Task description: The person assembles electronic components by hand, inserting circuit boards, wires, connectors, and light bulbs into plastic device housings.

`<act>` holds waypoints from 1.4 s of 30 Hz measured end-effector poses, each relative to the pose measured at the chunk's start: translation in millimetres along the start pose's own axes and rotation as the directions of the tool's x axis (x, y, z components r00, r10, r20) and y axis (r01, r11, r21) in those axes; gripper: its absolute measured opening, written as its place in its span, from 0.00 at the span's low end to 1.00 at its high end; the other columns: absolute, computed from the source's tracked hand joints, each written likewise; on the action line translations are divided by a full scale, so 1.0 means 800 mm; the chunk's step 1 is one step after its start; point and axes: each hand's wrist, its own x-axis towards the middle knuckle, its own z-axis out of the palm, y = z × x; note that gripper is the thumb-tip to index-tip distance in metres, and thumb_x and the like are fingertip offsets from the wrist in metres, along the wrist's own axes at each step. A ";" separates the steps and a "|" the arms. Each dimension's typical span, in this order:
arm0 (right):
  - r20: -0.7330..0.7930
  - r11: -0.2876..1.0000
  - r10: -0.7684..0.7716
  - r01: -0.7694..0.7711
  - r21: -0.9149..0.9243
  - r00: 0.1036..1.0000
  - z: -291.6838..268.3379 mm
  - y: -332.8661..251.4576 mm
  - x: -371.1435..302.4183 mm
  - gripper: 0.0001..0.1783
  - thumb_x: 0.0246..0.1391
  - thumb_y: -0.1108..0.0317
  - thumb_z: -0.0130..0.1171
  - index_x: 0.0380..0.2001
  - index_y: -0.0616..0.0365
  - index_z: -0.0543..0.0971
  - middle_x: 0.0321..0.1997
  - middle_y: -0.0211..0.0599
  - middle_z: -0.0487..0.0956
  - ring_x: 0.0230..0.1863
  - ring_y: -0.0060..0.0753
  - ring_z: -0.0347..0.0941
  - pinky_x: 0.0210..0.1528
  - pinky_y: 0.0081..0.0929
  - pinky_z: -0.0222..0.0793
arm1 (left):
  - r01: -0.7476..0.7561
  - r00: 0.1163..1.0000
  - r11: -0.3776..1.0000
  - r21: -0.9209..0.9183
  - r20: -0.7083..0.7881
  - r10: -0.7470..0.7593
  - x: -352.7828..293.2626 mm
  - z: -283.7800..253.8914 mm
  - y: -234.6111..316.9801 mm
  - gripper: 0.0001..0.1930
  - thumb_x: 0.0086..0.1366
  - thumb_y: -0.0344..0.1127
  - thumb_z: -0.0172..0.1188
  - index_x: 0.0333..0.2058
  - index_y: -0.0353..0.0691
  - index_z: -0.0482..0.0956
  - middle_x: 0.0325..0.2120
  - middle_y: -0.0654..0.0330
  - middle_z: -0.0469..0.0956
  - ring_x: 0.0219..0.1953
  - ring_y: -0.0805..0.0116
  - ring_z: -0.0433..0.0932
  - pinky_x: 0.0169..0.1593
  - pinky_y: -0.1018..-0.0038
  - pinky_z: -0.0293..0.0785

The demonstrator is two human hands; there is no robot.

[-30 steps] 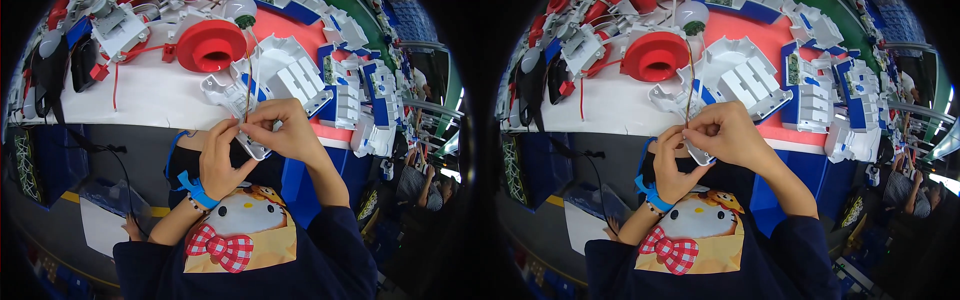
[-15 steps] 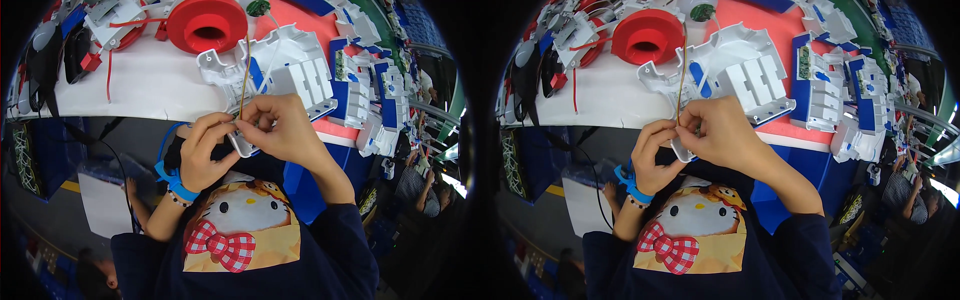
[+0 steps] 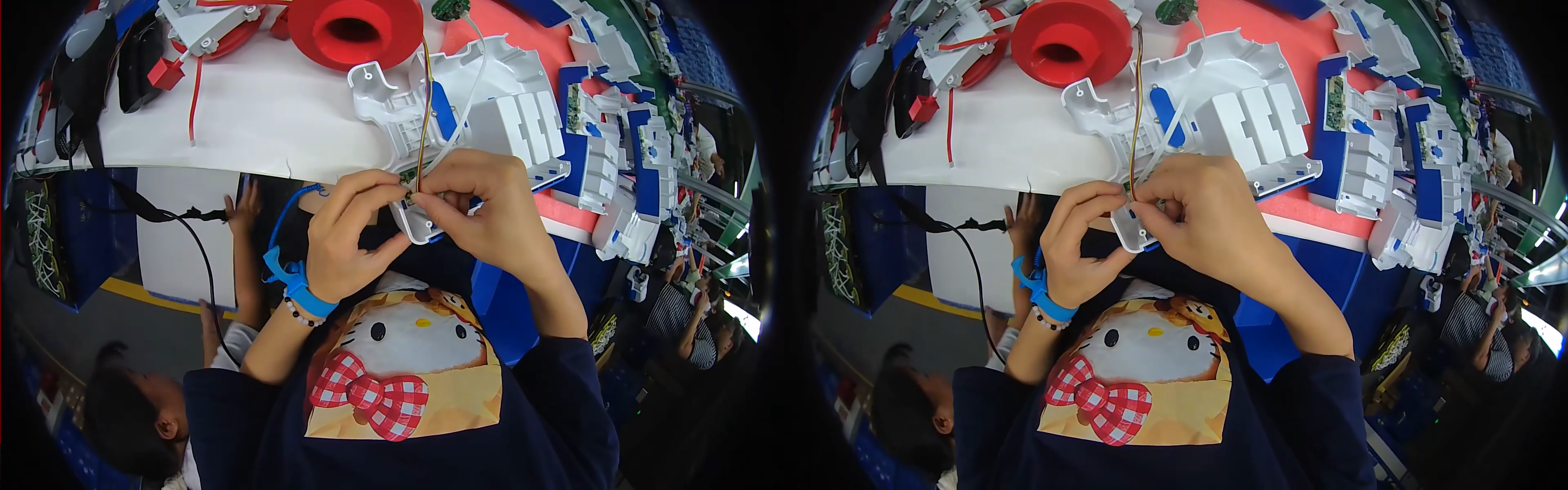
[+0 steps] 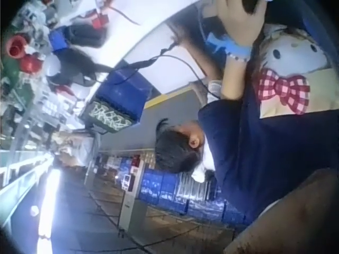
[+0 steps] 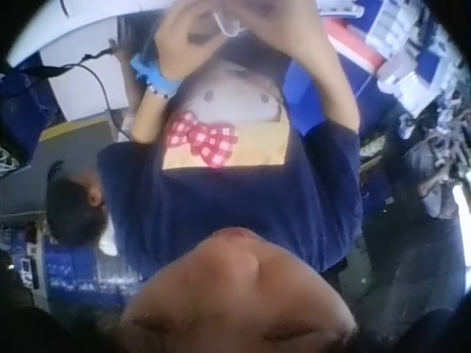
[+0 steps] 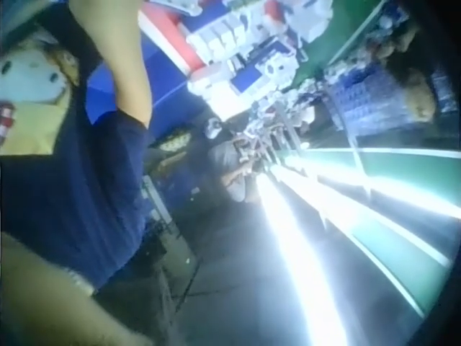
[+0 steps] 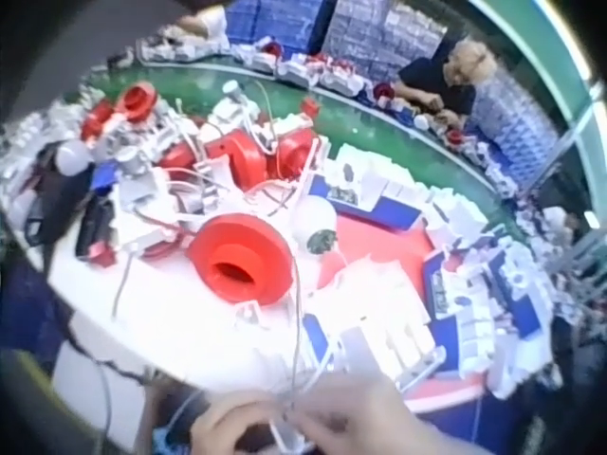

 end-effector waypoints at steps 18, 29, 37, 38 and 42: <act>0.090 0.973 0.175 -0.186 0.134 0.980 0.002 0.002 0.002 0.04 0.36 0.78 0.59 0.19 0.66 0.74 0.17 0.29 0.71 0.15 0.10 0.60 0.15 0.10 0.54 | -0.031 0.999 0.999 -0.012 0.009 0.031 0.002 -0.002 -0.002 0.19 0.36 0.25 0.63 0.32 0.36 0.72 0.34 0.57 0.70 0.34 0.63 0.72 0.34 0.76 0.70; -0.036 0.996 0.067 -0.065 0.068 0.997 0.008 -0.002 -0.006 0.04 0.34 0.80 0.59 0.19 0.65 0.74 0.20 0.30 0.68 0.15 0.15 0.59 0.15 0.13 0.53 | -0.023 1.000 1.000 -0.010 0.020 0.023 0.001 -0.005 0.001 0.19 0.37 0.23 0.63 0.33 0.34 0.72 0.35 0.57 0.70 0.32 0.67 0.72 0.31 0.80 0.71; -0.088 0.999 0.050 -0.051 -0.006 0.995 0.010 -0.003 -0.011 0.04 0.34 0.80 0.59 0.19 0.66 0.74 0.20 0.32 0.68 0.13 0.17 0.59 0.14 0.14 0.52 | -0.016 0.999 1.000 -0.002 0.031 0.016 0.001 -0.007 0.002 0.19 0.36 0.23 0.64 0.32 0.34 0.72 0.35 0.57 0.70 0.30 0.67 0.72 0.31 0.80 0.71; -0.087 0.999 0.051 -0.052 -0.006 0.995 0.010 -0.004 -0.011 0.04 0.34 0.80 0.59 0.19 0.66 0.74 0.20 0.32 0.68 0.13 0.17 0.59 0.14 0.14 0.52 | -0.021 0.999 1.000 -0.005 0.026 0.021 0.001 -0.007 0.002 0.19 0.36 0.24 0.64 0.32 0.34 0.72 0.34 0.57 0.70 0.31 0.67 0.72 0.31 0.79 0.71; -0.077 0.999 0.032 -0.034 -0.028 0.996 0.010 -0.004 -0.009 0.05 0.34 0.79 0.59 0.18 0.65 0.74 0.20 0.32 0.68 0.13 0.17 0.59 0.14 0.14 0.52 | -0.033 0.999 0.999 0.014 0.022 0.033 0.001 -0.007 0.001 0.19 0.36 0.24 0.64 0.32 0.34 0.72 0.34 0.57 0.70 0.32 0.66 0.72 0.32 0.78 0.71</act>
